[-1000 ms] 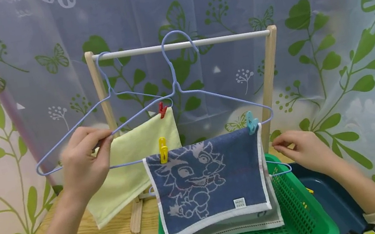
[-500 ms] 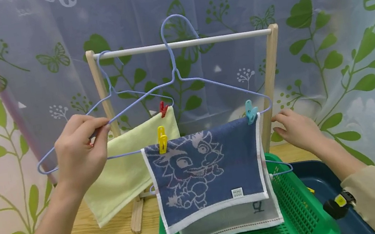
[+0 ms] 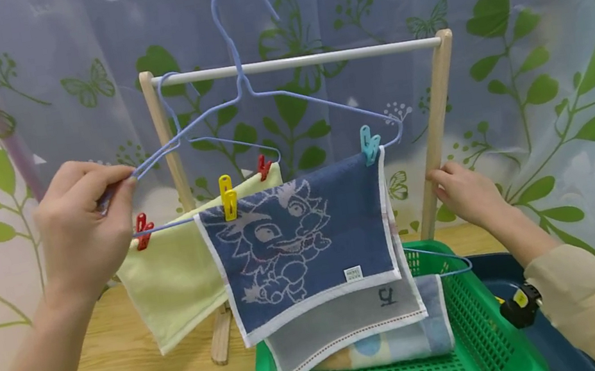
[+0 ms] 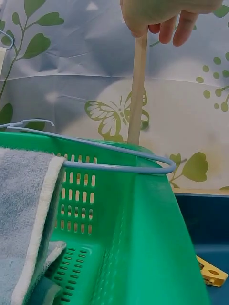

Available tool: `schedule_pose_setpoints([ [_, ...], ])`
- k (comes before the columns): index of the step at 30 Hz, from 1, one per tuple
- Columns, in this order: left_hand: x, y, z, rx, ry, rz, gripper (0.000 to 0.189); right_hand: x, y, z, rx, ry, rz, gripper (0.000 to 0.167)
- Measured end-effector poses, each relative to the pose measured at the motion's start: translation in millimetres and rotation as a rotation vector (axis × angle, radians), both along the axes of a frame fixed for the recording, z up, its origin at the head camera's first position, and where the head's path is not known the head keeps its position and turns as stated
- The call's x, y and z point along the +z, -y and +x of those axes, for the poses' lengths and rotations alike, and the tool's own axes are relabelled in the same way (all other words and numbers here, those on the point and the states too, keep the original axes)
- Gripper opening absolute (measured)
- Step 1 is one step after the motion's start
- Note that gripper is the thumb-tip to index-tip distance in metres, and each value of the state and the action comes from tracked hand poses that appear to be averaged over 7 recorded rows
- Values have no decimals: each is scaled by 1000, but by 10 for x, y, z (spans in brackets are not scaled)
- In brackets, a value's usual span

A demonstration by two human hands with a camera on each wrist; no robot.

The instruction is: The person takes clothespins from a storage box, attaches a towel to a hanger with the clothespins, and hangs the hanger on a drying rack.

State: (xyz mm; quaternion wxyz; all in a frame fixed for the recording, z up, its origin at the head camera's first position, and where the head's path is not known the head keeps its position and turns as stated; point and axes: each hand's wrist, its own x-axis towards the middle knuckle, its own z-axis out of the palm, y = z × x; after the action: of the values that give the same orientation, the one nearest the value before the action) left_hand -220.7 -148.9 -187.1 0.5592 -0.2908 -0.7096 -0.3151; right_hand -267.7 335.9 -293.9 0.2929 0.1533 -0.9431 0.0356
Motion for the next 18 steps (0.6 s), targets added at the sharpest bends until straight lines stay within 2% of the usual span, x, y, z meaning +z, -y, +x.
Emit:
schedule_pose_setpoints([
  [6, -11, -37, -32, 13, -14, 35, 8, -63, -179, 123, -52, -26, -6, 19],
  [10, -12, -15, -60, 50, -15, 28, 8, -110, -300, 211, -82, -47, -13, 20],
  [13, 5, -2, -67, 60, -4, -6, 8, -142, -411, 460, -133, -52, -12, 21],
  [18, -9, 25, -79, 56, 68, 11, 13, -178, -569, 878, -220, -26, -1, 20],
])
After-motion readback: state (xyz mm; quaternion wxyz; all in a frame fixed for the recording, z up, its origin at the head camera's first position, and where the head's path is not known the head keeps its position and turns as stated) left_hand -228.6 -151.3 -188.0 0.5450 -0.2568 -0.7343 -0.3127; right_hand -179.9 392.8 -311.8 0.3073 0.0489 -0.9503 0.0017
